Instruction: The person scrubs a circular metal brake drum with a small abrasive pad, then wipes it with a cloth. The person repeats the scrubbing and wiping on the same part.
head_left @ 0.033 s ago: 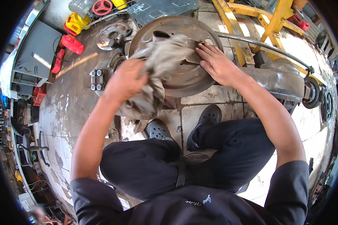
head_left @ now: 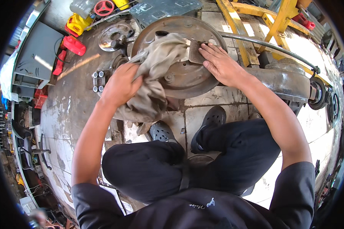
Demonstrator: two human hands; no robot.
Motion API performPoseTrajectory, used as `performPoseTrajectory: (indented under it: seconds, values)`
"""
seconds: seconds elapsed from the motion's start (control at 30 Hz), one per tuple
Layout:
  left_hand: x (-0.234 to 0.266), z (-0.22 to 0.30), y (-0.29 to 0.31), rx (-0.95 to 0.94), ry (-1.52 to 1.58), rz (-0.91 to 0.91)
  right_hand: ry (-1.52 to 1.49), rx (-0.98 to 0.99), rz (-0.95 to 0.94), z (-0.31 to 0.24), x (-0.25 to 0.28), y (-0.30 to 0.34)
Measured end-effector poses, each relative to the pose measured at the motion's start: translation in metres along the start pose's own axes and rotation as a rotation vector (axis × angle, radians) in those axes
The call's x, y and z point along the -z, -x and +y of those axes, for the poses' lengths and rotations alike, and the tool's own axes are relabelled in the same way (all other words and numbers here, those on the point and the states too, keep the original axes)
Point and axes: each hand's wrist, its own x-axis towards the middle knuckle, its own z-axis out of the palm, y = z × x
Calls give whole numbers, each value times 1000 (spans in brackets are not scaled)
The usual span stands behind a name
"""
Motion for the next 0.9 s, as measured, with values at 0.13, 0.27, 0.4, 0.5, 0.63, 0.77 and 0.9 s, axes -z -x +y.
performPoseTrajectory:
  seconds: [0.13,0.27,0.4,0.5,0.63,0.77,0.9]
  values:
    - [13,3,75,275,-21,-302,58,-9,-13,-1,7,-2]
    - [-2,1,137,472,43,-502,20,-48,84,-2,10,-8]
    - [1,-15,155,629,150,-509,-66,89,90,-28,35,-22]
    - [25,-7,101,625,246,-395,214,274,-11,-54,20,-7]
    - [48,17,20,475,376,-221,401,310,-85,-84,16,5]
    - [31,6,-40,321,136,-8,494,331,-69,-90,16,5]
    - [-35,-25,-46,429,-90,259,460,342,-114,-100,20,11]
